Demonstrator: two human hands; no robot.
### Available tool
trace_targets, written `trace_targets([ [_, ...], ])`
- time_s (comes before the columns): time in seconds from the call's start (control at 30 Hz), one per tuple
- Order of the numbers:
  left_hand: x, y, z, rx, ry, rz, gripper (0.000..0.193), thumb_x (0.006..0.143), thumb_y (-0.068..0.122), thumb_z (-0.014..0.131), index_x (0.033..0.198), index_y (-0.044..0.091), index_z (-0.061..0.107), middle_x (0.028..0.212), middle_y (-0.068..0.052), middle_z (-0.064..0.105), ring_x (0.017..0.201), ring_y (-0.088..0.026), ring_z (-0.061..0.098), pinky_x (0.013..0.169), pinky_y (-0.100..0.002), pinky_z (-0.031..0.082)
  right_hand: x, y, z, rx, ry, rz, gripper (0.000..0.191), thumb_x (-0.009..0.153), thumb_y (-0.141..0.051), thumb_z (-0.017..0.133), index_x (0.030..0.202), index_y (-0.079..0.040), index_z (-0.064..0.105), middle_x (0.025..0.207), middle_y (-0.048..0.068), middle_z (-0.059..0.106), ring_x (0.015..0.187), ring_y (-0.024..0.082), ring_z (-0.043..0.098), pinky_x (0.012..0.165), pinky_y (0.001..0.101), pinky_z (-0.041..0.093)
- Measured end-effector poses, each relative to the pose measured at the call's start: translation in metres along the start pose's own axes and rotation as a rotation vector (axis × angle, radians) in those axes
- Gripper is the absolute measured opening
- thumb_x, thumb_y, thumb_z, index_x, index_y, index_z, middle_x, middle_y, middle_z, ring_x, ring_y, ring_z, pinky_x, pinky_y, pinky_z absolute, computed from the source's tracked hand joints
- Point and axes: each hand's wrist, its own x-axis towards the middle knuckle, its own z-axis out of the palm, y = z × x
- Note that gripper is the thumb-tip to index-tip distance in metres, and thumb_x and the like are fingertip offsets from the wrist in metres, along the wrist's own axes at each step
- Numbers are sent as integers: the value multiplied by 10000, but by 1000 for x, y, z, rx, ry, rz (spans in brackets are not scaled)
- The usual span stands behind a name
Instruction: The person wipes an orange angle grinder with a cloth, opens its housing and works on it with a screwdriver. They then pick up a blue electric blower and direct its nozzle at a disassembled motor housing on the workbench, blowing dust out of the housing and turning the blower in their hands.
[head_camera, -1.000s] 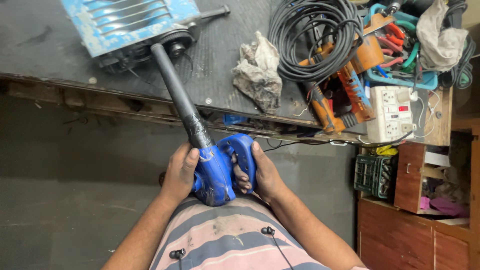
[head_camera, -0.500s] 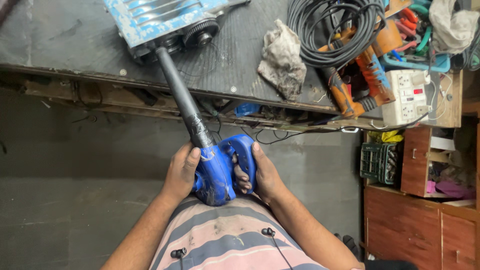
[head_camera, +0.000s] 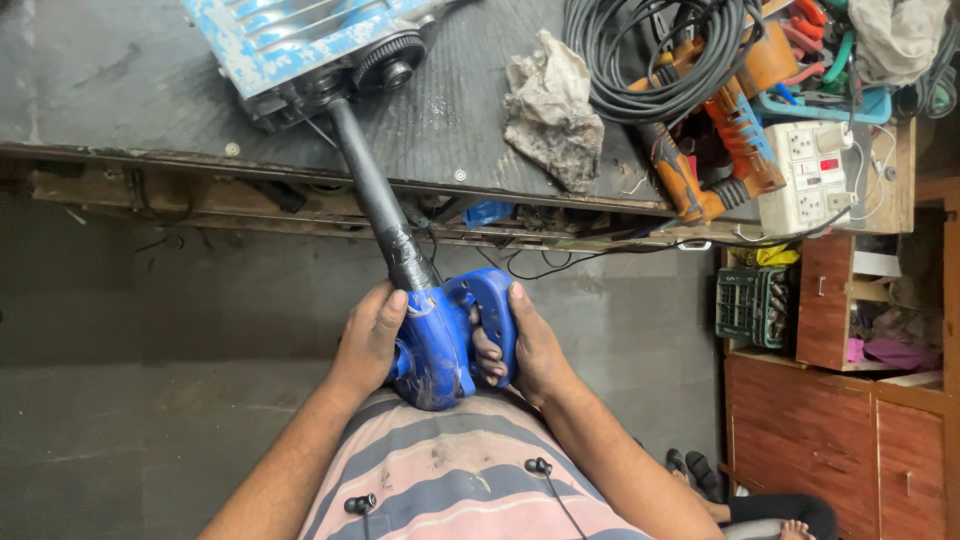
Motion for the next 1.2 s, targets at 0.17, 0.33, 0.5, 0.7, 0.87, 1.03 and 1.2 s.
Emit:
trace_targets([
  [0.17,11,6,16,22,14,-1,680,1013,618,395,1174,7,647,1019,-129,691,969,-226,659,887,-350,499,-1,-14,-15,13,-13,2,700,968,-734,380,1056,-60,542,610,6,450,453,117,402,459,273,391],
  [0.33,21,17,34,29,40,54,636,1019,575,428,1173,-2,646,1033,-137,685,964,-231,661,875,-351,508,-1,-32,-36,0,-94,-19,705,987,-730,361,1064,-52,539,616,9,448,466,117,403,462,270,385],
  [0.5,37,24,59,23,71,89,580,1036,521,459,1175,-15,633,1056,-142,680,971,-233,654,877,-359,511,0,-52,-61,-7,-111,4,716,982,-737,342,1072,-53,535,613,6,444,454,119,398,462,273,392],
  [0.7,58,31,95,34,83,109,581,1040,519,459,1161,-22,633,1070,-148,675,989,-238,653,888,-366,507,0,-79,-96,-12,-117,22,723,973,-747,344,1077,-57,535,612,9,444,453,122,400,464,278,396],
  [0.87,75,27,124,44,101,80,585,1039,524,453,1138,-21,640,1023,-136,665,957,-227,646,868,-351,505,2,-99,-124,-10,-121,23,720,981,-738,342,1077,-53,542,613,12,447,455,122,402,459,278,393],
  [1.03,86,15,148,53,147,-7,618,1027,564,432,1102,-9,651,950,-114,670,906,-199,637,830,-339,507,7,-115,-142,-8,-110,56,707,999,-726,335,1072,-55,545,606,6,437,449,119,399,453,277,390],
  [1.2,88,11,162,9,197,-51,648,1018,603,430,1100,2,657,947,-98,683,908,-179,631,837,-337,509,9,-129,-149,-63,-103,86,700,977,-733,351,1062,-67,547,604,5,439,431,121,396,447,283,401],
])
